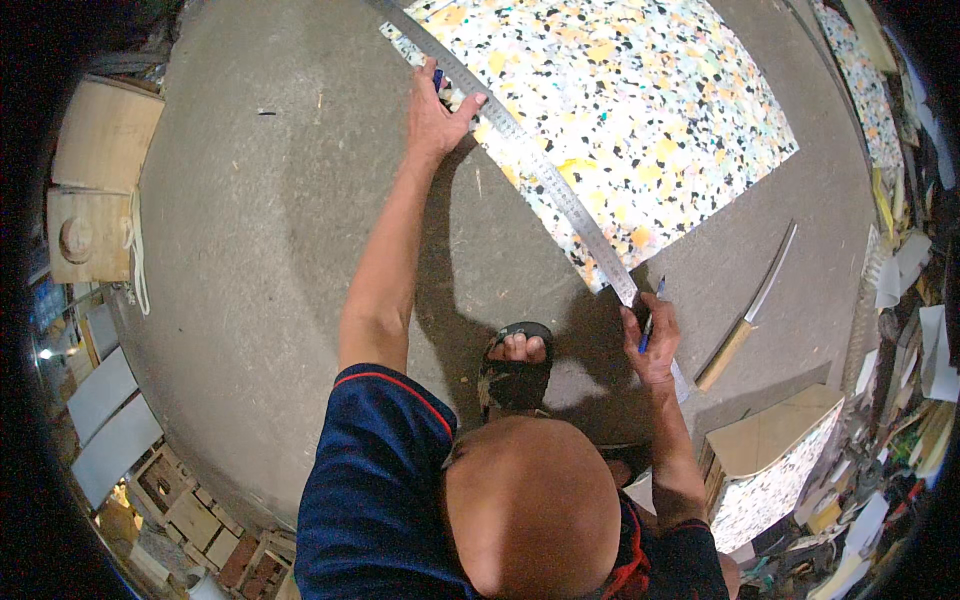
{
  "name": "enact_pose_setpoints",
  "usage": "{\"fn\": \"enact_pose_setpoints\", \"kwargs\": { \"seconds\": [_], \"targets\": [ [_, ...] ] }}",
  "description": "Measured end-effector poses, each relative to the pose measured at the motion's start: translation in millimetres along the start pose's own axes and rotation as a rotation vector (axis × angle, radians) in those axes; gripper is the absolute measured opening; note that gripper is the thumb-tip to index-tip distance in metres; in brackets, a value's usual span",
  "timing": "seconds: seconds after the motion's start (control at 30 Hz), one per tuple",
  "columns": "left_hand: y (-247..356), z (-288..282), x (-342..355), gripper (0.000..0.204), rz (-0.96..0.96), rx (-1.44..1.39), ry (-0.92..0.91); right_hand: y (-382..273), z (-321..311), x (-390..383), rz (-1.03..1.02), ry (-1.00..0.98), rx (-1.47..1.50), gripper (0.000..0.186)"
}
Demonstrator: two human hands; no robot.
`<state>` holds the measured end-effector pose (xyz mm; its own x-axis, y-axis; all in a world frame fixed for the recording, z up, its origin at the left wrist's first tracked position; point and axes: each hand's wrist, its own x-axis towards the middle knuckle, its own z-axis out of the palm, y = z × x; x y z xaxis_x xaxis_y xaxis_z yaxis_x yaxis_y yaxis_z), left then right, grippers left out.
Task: The person measures and marks a speckled laminate sheet using a metal ruler and a blue pen, then cuts along the marked lines with a utility knife. The person repeats the measure-mark-cut cycle on multiple sections of the sheet.
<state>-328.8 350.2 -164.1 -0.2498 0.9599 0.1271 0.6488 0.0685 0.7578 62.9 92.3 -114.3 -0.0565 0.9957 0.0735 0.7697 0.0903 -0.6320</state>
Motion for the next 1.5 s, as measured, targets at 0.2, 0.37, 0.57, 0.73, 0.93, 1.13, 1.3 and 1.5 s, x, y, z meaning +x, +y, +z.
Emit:
{"fn": "enact_pose_setpoints", "kwargs": {
  "seconds": [0.2, 0.37, 0.57, 0.73, 0.93, 1.13, 1.3, 1.5],
  "targets": [
    [-16.9, 7.6, -1.7, 0.105, 0.153, 0.035, 0.027, 6.7, 4.3, -11.9, 0.008, 0.025, -0.012, 0.034],
    [-35.4, 18.3, 7.3, 0.103, 0.201, -0.042, 0.012, 7.3, 9.4, -9.8, 0.031, 0.006, -0.033, 0.033],
    [-43.6, 27.0, 13.0, 0.100, 0.301, 0.093, 0.024, -2.6, 9.3, -7.7, 0.086, -0.009, -0.011, 0.034],
    [-42.8, 44.5, 17.4, 0.093, 0.269, -0.079, 0.024, 11.1, 10.9, -0.8, 0.112, -0.028, 0.000, 0.036],
    [-40.4, 54.5, 26.9, 0.089, 0.308, -0.008, -0.022, 39.1, 14.0, 8.8, 0.068, -0.009, -0.054, 0.038],
    [-33.5, 52.3, 20.7, 0.086, 0.244, -0.099, -0.068, 41.9, 8.8, 6.7, 0.057, -0.017, -0.035, 0.038],
    [-32.8, 55.1, 26.0, 0.086, 0.285, -0.035, -0.064, 31.8, 7.1, 4.6, 0.087, -0.012, -0.040, 0.038],
    [-31.6, 57.0, 22.6, 0.090, 0.223, -0.046, -0.052, 38.3, 7.5, 8.6, 0.084, -0.009, -0.007, 0.039]
  ]
}}
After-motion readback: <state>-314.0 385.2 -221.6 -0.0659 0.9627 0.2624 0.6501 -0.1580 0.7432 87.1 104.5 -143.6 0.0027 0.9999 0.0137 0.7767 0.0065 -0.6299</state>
